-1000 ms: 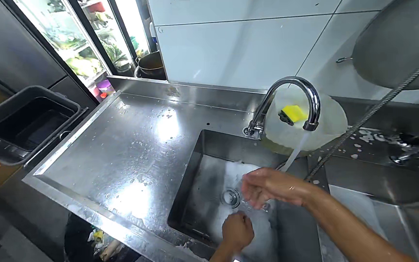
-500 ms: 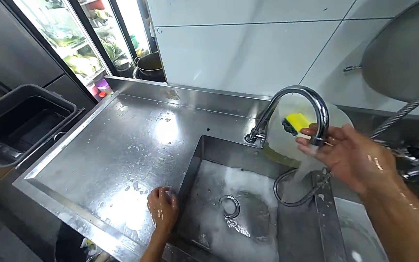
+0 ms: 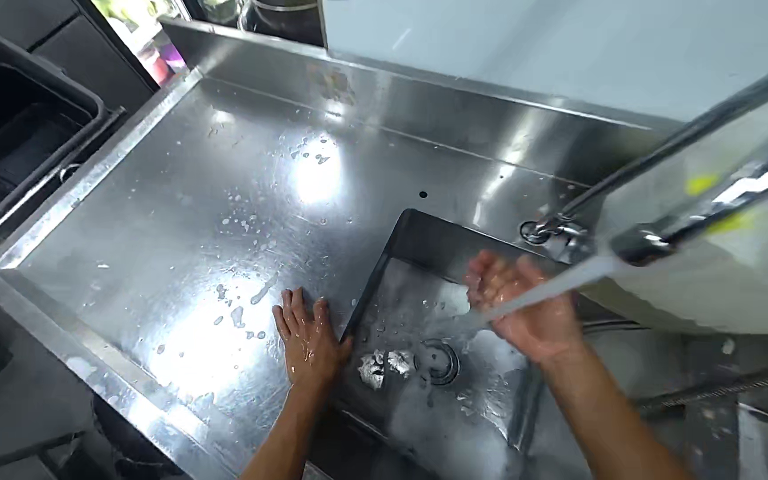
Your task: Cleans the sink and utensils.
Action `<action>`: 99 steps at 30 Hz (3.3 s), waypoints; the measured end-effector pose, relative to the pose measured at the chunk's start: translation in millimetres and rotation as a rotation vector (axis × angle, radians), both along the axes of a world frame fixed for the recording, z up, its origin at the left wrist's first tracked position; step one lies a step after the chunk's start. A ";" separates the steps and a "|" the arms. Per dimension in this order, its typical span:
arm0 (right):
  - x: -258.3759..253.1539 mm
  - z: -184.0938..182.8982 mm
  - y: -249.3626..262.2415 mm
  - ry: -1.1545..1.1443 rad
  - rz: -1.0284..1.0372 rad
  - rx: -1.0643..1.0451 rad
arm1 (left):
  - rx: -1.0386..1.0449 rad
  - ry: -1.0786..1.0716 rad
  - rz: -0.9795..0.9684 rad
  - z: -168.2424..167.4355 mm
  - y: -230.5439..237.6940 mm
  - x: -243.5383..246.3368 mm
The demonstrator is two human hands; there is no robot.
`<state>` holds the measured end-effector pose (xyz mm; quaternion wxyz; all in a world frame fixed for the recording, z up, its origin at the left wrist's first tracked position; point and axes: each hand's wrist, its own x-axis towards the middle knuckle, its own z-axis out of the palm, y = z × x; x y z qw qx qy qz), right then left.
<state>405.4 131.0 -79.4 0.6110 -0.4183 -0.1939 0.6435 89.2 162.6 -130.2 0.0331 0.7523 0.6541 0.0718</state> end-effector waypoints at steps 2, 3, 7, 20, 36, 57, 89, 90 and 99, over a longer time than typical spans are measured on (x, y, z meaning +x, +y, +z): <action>22.5 -79.1 -10.3 -0.233 -0.060 -0.365 | 0.008 -0.011 -0.008 0.7 0.4 4.1; 34.3 -113.0 -17.5 -0.413 -0.107 -0.511 | 0.018 0.000 -0.019 1.3 -0.4 3.8; 84.8 -193.4 -13.9 -1.056 -0.112 -0.613 | 0.005 0.043 -0.061 2.7 5.3 5.5; -144.7 -222.1 -108.7 -1.354 1.363 0.090 | 0.043 0.022 -0.078 -2.4 9.0 6.7; -74.7 -101.4 -19.3 -0.407 0.169 -0.544 | 0.017 0.001 -0.057 0.1 10.6 7.2; 19.4 27.1 36.2 0.033 -0.825 -0.155 | -0.011 0.040 -0.021 2.5 9.8 10.8; 7.3 -216.4 -50.1 -1.373 0.709 -0.607 | -0.063 0.075 -0.010 3.8 10.6 12.4; -2.0 -222.5 -53.4 -1.409 0.707 -0.590 | -0.066 0.077 -0.008 4.0 10.4 12.3; -44.3 -242.4 -88.7 -1.639 0.885 -0.374 | -0.023 0.080 -0.021 2.3 10.1 11.5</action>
